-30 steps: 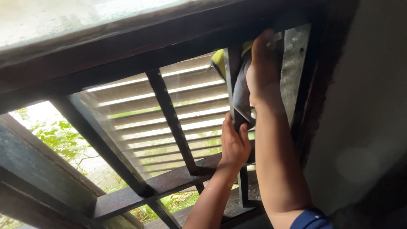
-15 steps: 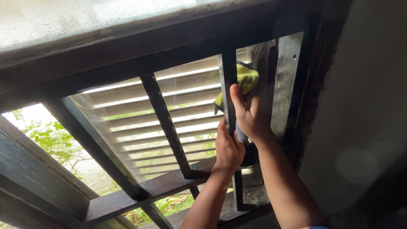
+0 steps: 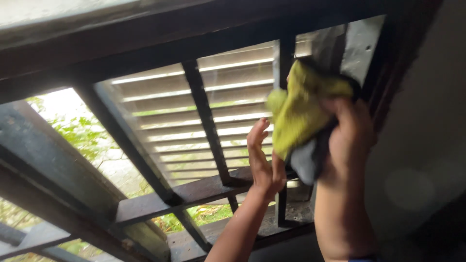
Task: Cleaning a window grille and window panes using a cloth.
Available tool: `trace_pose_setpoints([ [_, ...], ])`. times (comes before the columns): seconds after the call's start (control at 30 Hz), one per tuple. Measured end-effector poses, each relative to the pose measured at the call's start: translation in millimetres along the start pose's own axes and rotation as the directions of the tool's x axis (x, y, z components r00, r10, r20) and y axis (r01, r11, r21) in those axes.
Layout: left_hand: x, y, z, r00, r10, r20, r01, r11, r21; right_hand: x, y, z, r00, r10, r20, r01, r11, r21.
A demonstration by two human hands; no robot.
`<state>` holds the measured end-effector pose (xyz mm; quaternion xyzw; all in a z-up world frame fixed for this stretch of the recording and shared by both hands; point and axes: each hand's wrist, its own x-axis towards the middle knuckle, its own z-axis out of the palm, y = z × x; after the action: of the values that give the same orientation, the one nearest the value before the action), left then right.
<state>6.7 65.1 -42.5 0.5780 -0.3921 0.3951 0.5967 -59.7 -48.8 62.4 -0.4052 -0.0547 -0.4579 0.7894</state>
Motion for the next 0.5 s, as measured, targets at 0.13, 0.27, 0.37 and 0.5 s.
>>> trace_pose_setpoints([
  [0.13,-53.5,-11.9,-45.1,0.979,-0.196,0.054,0.201,0.884,-0.423,-34.9,14.0,0.1,0.977,0.173,0.129,-0.183,0.980,0.074],
  [0.27,-54.4,13.4,-117.6,0.714,-0.421,0.560,0.652,0.107,-0.750,-59.0,6.4,36.1,0.796,0.254,0.550,-0.427,0.879,0.212],
  [0.37,-47.3,34.4,-165.8,0.658,-0.438,0.612,0.752,0.410,-0.516,-68.6,26.6,44.4,0.770,0.231,0.595,-0.431,0.876,0.217],
  [0.5,-37.2,64.6,-218.0,0.615,-0.520,0.593,0.743,0.634,-0.215,-76.6,49.7,65.1,0.736,0.270,0.621,-0.486,0.849,0.208],
])
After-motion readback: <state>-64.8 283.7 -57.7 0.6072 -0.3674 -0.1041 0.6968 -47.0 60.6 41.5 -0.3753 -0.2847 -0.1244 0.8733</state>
